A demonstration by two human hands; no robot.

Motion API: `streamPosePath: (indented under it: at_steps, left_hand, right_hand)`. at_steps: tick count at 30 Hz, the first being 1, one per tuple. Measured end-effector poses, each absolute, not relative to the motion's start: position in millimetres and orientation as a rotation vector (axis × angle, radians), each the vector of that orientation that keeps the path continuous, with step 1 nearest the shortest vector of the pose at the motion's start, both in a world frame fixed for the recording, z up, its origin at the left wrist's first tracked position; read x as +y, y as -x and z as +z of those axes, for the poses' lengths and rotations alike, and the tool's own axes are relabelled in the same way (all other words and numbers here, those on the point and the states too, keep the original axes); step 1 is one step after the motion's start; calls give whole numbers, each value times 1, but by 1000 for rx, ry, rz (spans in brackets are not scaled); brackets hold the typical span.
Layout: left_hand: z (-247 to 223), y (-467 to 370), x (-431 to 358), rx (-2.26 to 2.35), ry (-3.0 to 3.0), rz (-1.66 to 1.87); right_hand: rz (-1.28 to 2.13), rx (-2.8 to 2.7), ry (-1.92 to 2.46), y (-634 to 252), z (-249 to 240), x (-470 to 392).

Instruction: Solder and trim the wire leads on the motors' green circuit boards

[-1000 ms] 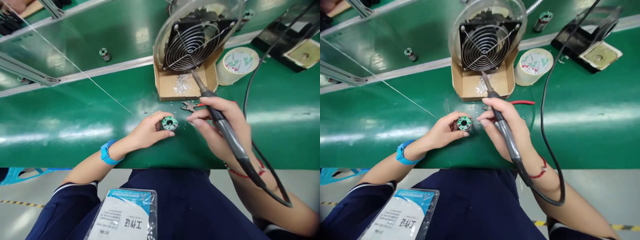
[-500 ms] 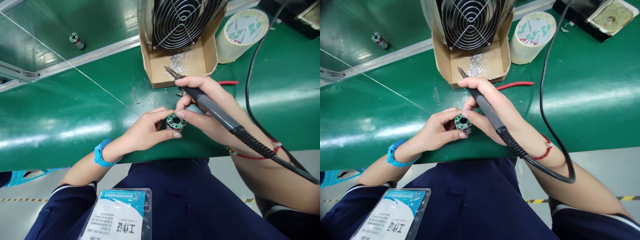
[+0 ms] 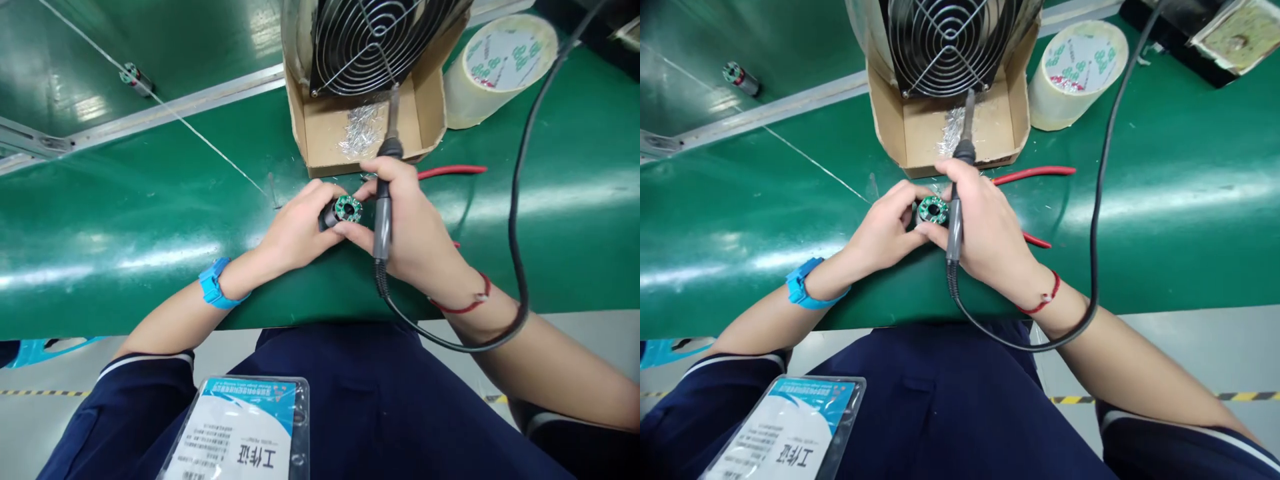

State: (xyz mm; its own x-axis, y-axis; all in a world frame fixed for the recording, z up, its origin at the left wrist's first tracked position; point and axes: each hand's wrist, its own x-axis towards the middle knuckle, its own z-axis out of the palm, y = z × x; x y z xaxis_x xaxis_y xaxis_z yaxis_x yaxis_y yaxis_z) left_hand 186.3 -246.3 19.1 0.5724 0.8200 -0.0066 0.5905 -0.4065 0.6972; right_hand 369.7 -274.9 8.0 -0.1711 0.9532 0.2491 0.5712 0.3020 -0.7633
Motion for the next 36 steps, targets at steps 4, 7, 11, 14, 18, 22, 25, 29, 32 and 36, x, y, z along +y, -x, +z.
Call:
streamPosePath:
  at_steps: [4, 7, 11, 14, 18, 22, 25, 29, 32, 36]
  left_hand:
    - [0, -183, -237, 1181, -2075, 442]
    - [-8, -175, -234, 1172, -1882, 584]
    - [3, -171, -236, 1147, -1723, 662]
    - [16, -177, -246, 1116, -1639, 662]
    - [27, -184, -255, 1050, -1587, 666]
    - [34, -178, -253, 1034, -1940, 646]
    - [33, -169, -250, 1071, -2228, 621]
    - [20, -162, -252, 1084, -2135, 652]
    - [13, -161, -254, 1069, -2048, 674]
    - [13, -160, -252, 1143, -2072, 758]
  right_hand:
    - [532, -2084, 1529, -364, 5, -272]
    - [547, -2153, 1444, -362, 4, -273]
    - [585, -2064, 1273, -358, 7, -277]
    - [585, -1925, 1121, -349, 11, -281]
    - [589, -1839, 1021, -341, 11, -284]
    - [527, -1694, 1047, -347, 12, -282]
    - [552, -1593, 1094, -360, 13, -283]
    - [545, -1541, 1213, -382, 9, -293]
    - [472, -1496, 1207, -391, 7, -307]
    - [458, -1347, 1229, -390, 9, -322]
